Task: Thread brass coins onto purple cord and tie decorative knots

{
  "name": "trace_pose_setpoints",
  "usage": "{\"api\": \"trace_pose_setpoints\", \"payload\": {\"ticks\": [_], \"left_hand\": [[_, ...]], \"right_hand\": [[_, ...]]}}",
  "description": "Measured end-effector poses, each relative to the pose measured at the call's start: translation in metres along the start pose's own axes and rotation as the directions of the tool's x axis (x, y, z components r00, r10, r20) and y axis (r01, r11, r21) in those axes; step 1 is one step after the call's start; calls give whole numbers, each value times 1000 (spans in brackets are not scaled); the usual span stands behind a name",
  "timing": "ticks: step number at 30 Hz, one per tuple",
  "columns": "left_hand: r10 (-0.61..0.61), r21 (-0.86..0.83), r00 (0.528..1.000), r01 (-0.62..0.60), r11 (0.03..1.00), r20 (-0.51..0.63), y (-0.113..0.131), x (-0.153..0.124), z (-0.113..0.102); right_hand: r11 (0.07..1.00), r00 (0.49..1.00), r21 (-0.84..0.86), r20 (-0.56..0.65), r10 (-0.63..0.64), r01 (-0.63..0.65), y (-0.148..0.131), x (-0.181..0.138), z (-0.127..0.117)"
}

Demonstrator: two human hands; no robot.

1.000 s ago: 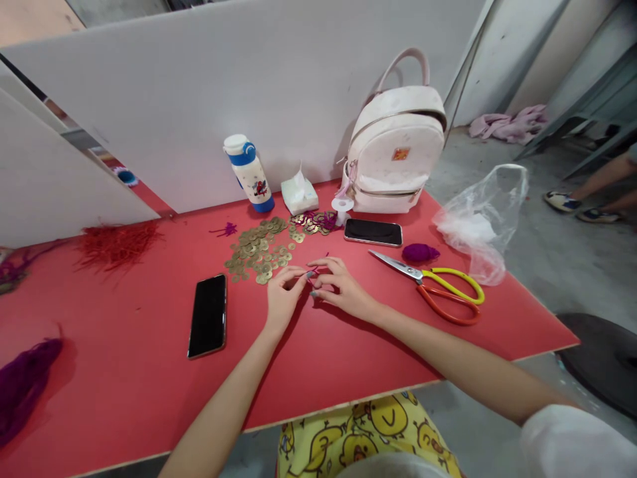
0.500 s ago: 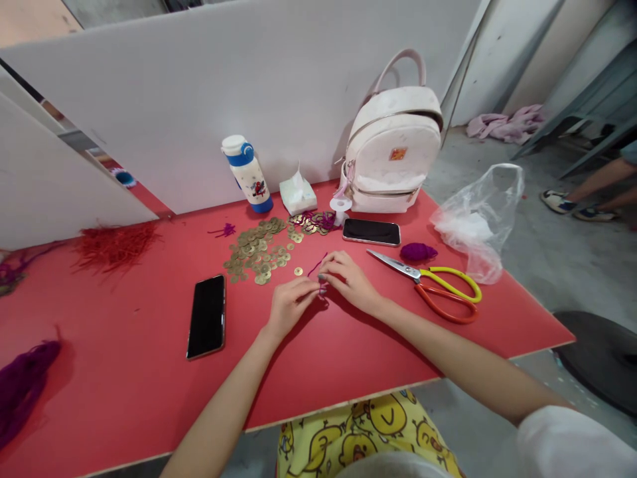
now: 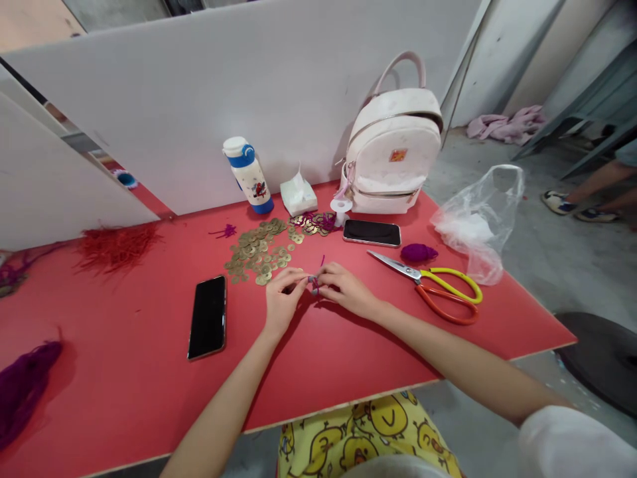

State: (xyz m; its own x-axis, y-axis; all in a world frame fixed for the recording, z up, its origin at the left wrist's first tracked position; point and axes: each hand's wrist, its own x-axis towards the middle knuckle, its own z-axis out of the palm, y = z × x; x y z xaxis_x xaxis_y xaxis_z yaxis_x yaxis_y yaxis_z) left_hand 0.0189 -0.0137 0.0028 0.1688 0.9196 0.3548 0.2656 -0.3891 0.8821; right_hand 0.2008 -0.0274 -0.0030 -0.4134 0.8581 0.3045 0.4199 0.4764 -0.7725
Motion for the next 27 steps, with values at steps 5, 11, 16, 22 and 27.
{"api": "trace_pose_setpoints", "payload": {"ticks": [5,11,16,22,27], "left_hand": [[10,-33,996,-8,999,87,3,0,2],[-4,-89,986,19,996,166,10,0,0],[-48,-150,941,103,983,336,15,-3,-2],[-29,-254,943,119,960,330,9,-2,2],[-128,-264,980,165,950,152,1,2,3]], "right_hand": [[993,989,112,-140,57,-42,-1,0,-6],[980,962,154,-225,158,-125,3,0,-7],[933,923,278,-245,298,-227,10,3,-10],[923,911,291,-248,329,-254,18,5,-12],[937,845,310,-448,292,-160,22,6,-12]]}}
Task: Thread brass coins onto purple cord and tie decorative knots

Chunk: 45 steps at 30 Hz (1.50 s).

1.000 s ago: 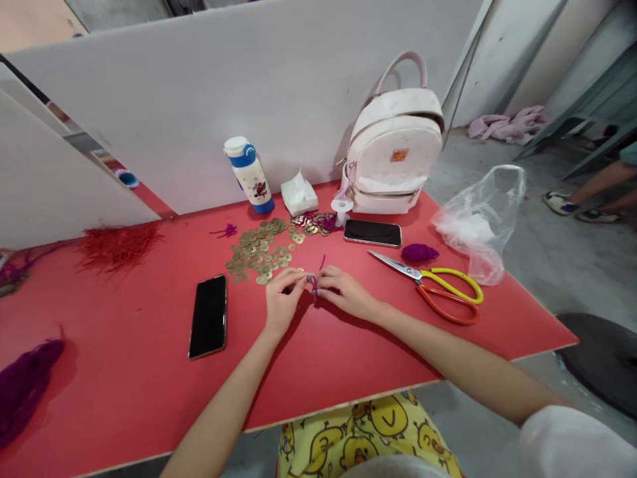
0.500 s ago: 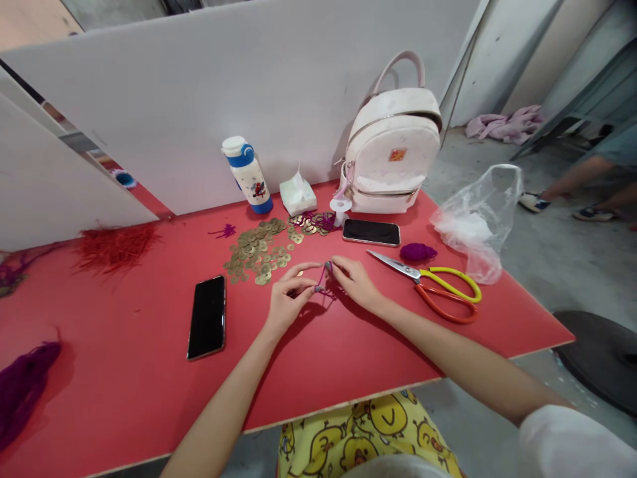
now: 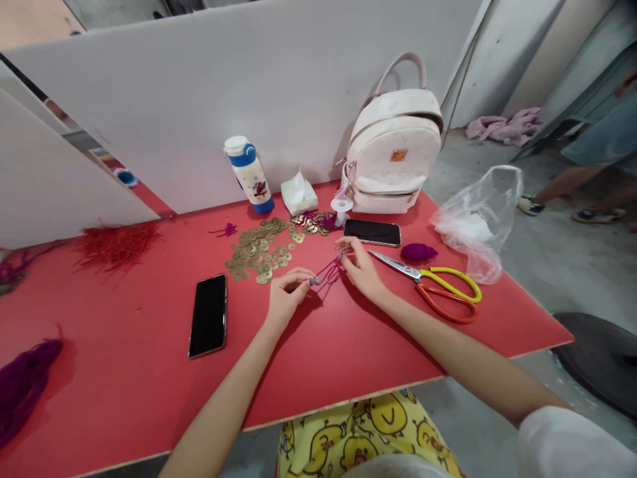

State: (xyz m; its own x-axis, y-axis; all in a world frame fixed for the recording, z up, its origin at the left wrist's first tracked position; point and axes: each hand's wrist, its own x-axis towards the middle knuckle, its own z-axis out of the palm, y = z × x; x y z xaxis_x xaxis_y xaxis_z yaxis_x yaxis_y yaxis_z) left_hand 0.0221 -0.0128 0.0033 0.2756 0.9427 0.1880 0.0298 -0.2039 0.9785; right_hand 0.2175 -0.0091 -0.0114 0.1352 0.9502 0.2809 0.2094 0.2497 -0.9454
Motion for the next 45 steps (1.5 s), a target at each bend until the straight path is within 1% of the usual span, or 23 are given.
{"api": "trace_pose_setpoints", "payload": {"ticks": [2,4,6,8,11,14,16,20,22,31,34,37,41,43,45], "left_hand": [[-29,26,995,31,999,-97,0,1,-1],[-58,51,984,68,996,-169,0,1,-1],[-68,68,975,85,994,-212,0,1,-2],[-60,83,971,81,993,-233,0,2,-3],[-50,90,968,74,993,-244,-2,2,-3],[-54,79,965,76,994,-256,-2,2,-3],[-55,76,962,78,994,-267,0,2,-3],[-61,73,956,85,994,-287,1,0,-1],[-55,81,956,82,993,-288,0,0,-1],[-45,79,955,72,994,-295,0,0,1],[-50,68,954,73,995,-297,1,-1,1],[-61,61,955,82,995,-289,1,-1,2],[-69,60,957,89,994,-281,0,-2,4],[-56,77,958,81,994,-281,-1,-2,4],[-36,114,957,72,991,-288,-2,-1,3]], "right_hand": [[999,998,-17,-35,-51,50,-2,1,-2],[993,994,-29,6,-111,111,-6,0,-4],[985,980,-18,108,-169,172,-10,-2,-5],[971,949,-26,220,-227,239,-15,-6,-4],[927,888,-123,356,-292,354,-21,-12,0],[881,849,-223,440,-292,418,-25,-18,4],[864,851,-274,448,-274,422,-25,-21,7],[868,900,-351,381,-210,351,-21,-24,12],[872,908,-358,370,-194,332,-20,-24,14],[849,876,-335,403,-264,410,-17,-27,16],[833,880,-380,410,-239,403,-16,-28,16],[823,860,-398,470,-197,406,-15,-27,17],[862,813,-315,555,-173,398,-14,-26,18],[885,812,-278,559,-167,373,-15,-26,18],[898,822,-255,543,-174,358,-17,-25,17]]}}
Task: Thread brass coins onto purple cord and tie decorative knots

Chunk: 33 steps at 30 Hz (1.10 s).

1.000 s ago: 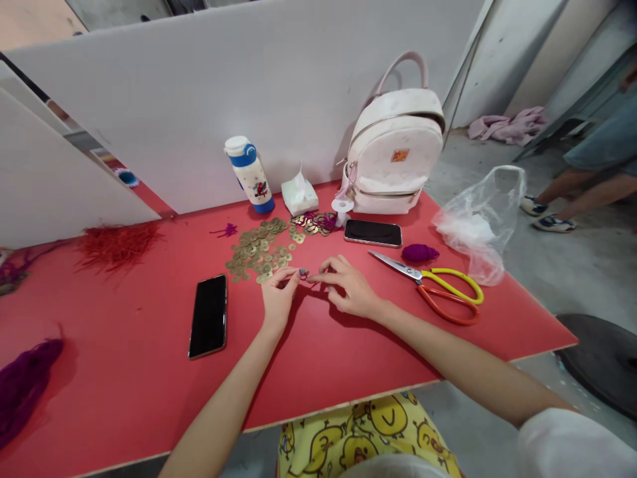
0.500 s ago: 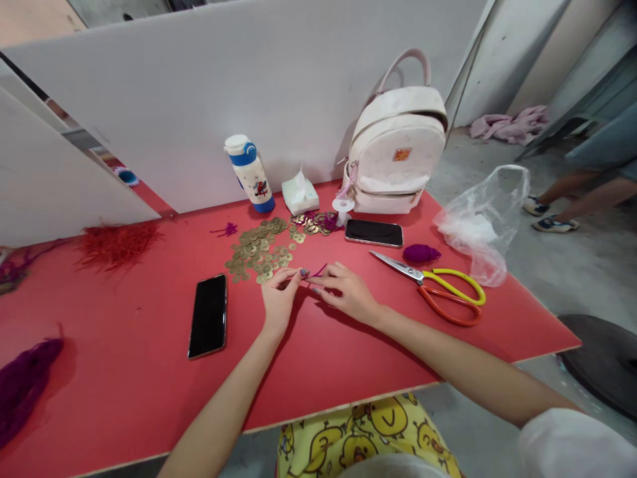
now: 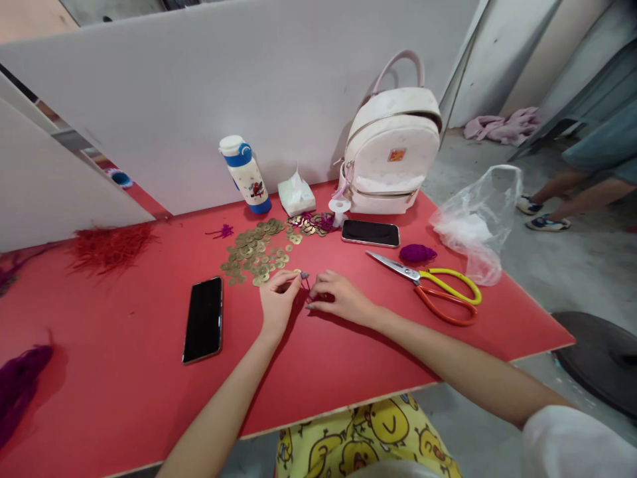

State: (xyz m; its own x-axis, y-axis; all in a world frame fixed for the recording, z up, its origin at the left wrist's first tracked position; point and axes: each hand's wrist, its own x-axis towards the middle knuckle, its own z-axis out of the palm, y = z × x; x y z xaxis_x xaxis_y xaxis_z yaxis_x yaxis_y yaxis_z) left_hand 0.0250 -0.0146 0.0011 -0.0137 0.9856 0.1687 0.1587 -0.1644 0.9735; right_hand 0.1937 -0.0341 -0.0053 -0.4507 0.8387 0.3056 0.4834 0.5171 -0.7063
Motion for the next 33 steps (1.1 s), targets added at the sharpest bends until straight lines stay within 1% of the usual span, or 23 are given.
{"api": "trace_pose_setpoints", "payload": {"ticks": [5,7,9,11,13,17,21,23,25,27,33], "left_hand": [[57,145,998,-55,988,-14,-3,4,-4],[108,214,994,-110,971,23,-3,5,-6],[150,271,985,-167,948,85,-3,4,-6],[172,302,975,-207,931,141,-3,3,-5],[185,310,963,-239,920,194,-3,1,-3],[190,278,939,-271,922,286,-1,0,0],[171,250,942,-247,936,290,1,0,0],[161,229,945,-231,946,286,0,1,0],[152,207,946,-217,954,287,0,1,0],[144,192,945,-206,960,293,0,0,0],[124,171,939,-186,967,320,4,0,0]], "right_hand": [[999,996,10,-70,-52,53,-6,0,-11],[996,990,20,-112,-86,89,-9,-1,-16],[993,981,31,-163,-109,115,-10,-1,-19],[993,970,36,-218,-104,115,-10,-1,-21],[996,958,43,-278,-68,84,-7,-1,-22],[995,920,93,-386,60,-26,1,1,-22],[976,868,198,-466,172,-87,8,5,-25],[936,861,336,-439,258,-109,9,7,-26],[859,862,494,-368,348,-136,10,8,-26],[794,863,587,-308,399,-157,9,8,-27],[753,866,628,-248,434,-197,1,7,-30]]}}
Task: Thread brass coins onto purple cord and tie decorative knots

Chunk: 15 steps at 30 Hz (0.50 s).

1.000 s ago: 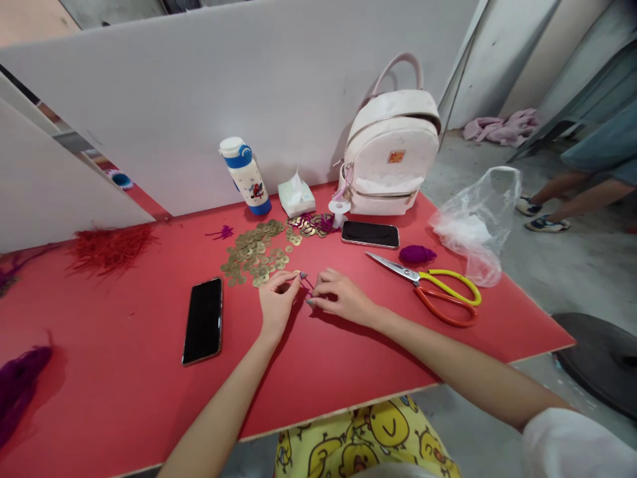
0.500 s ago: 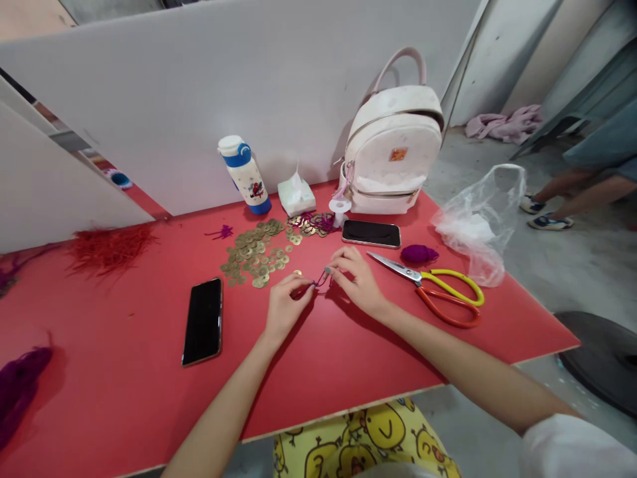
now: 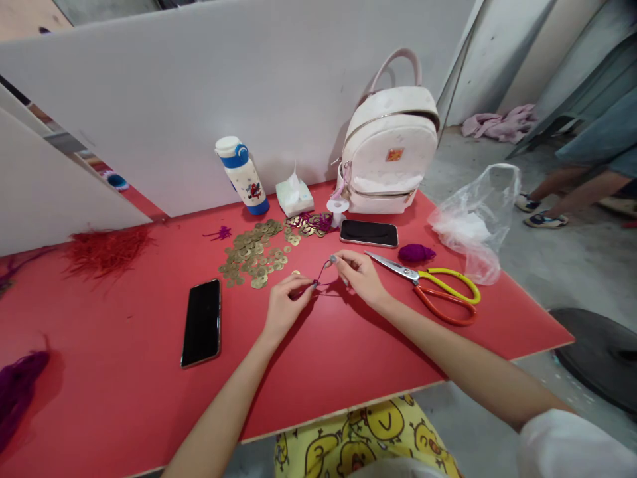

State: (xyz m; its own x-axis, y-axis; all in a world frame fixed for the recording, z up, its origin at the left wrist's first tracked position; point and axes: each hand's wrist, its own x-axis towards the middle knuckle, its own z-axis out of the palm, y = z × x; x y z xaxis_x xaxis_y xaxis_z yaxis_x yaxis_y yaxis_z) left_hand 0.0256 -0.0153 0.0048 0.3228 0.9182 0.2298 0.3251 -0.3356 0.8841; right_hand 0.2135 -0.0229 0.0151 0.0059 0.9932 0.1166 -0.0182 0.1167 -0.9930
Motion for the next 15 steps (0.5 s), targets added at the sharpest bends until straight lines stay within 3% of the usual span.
{"api": "trace_pose_setpoints", "payload": {"ticks": [5,8,12,15], "left_hand": [[-1,2,1000,1,1000,-7,-1,1,0],[11,-13,999,-11,1000,-34,-2,1,0],[17,-23,998,-19,1000,-53,-1,1,0],[20,-28,998,-22,999,-55,0,0,0]], "right_hand": [[1000,999,2,40,2,-2,0,-3,-1],[995,993,-37,68,-94,96,4,-3,-3],[924,957,-251,74,-280,290,11,3,-6],[875,949,-367,142,-281,315,16,8,-5]]}}
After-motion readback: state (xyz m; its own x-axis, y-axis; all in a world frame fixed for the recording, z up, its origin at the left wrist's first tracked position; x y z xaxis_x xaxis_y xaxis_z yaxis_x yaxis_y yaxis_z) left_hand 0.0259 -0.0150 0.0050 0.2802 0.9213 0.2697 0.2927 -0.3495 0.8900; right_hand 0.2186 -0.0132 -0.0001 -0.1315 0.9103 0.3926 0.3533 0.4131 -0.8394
